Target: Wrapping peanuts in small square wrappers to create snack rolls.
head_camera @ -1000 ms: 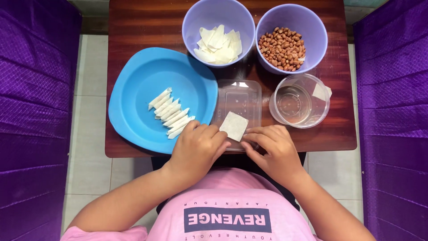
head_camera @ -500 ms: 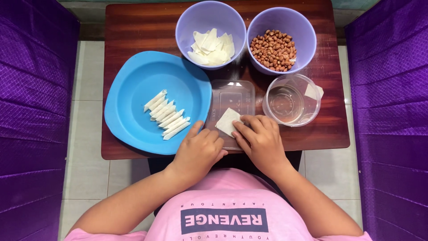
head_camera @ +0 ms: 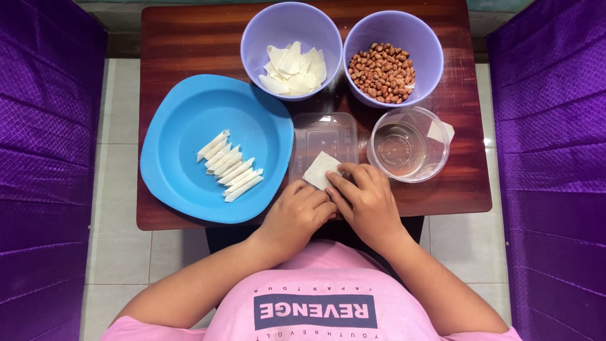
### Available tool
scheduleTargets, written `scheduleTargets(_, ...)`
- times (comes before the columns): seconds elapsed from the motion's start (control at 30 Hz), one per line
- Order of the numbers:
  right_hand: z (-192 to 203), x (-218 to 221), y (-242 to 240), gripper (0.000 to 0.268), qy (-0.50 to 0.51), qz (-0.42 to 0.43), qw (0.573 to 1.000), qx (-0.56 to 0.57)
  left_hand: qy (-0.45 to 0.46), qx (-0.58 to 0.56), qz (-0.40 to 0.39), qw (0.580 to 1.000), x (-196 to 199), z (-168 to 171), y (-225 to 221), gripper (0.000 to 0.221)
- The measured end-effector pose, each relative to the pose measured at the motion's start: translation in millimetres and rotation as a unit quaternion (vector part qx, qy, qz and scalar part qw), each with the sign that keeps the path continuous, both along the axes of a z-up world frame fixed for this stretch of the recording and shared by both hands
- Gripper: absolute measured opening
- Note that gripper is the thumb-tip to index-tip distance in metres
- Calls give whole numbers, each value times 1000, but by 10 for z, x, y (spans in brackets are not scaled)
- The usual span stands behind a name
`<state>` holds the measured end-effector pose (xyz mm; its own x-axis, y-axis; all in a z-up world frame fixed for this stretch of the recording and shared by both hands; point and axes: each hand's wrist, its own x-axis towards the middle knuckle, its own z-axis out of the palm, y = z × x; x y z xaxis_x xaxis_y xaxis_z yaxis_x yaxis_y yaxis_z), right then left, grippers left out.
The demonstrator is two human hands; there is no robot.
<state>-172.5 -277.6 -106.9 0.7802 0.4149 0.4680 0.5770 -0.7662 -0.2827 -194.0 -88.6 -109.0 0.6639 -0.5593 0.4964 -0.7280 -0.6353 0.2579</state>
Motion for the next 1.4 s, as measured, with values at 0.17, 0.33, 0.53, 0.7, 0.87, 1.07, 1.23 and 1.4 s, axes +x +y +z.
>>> scheduleTargets(0.17,51,-3,-16,24,0,11,1000,13,13,-17,-1,1000,35,84,14,19)
scheduleTargets(0.33,210,-50,-20,21,-8,25,998,59,40,-28,53,997,156,309,140,16)
scheduleTargets(0.53,979,144,-350,20,34,60,979,189,86,-21,43,995,531,946,250,12)
scheduleTargets(0.7,1326,875,-788,16,54,33,995,72,51,44,-9,998,1273,1486,48,12)
scheduleTargets(0.87,1070,1597,-1051,18,30,12,997,-77,75,140,1,987,2079,1225,-384,12)
scheduleTargets(1.07,916,1933,-934,14,116,4,982,-150,88,235,24,968,2528,813,-790,22)
scheduleTargets(1.23,910,1985,-826,5,143,18,973,-182,119,265,35,956,2626,673,-914,25)
scheduleTargets(1.4,974,1978,-802,13,143,2,976,-163,155,297,56,940,2650,661,-922,32)
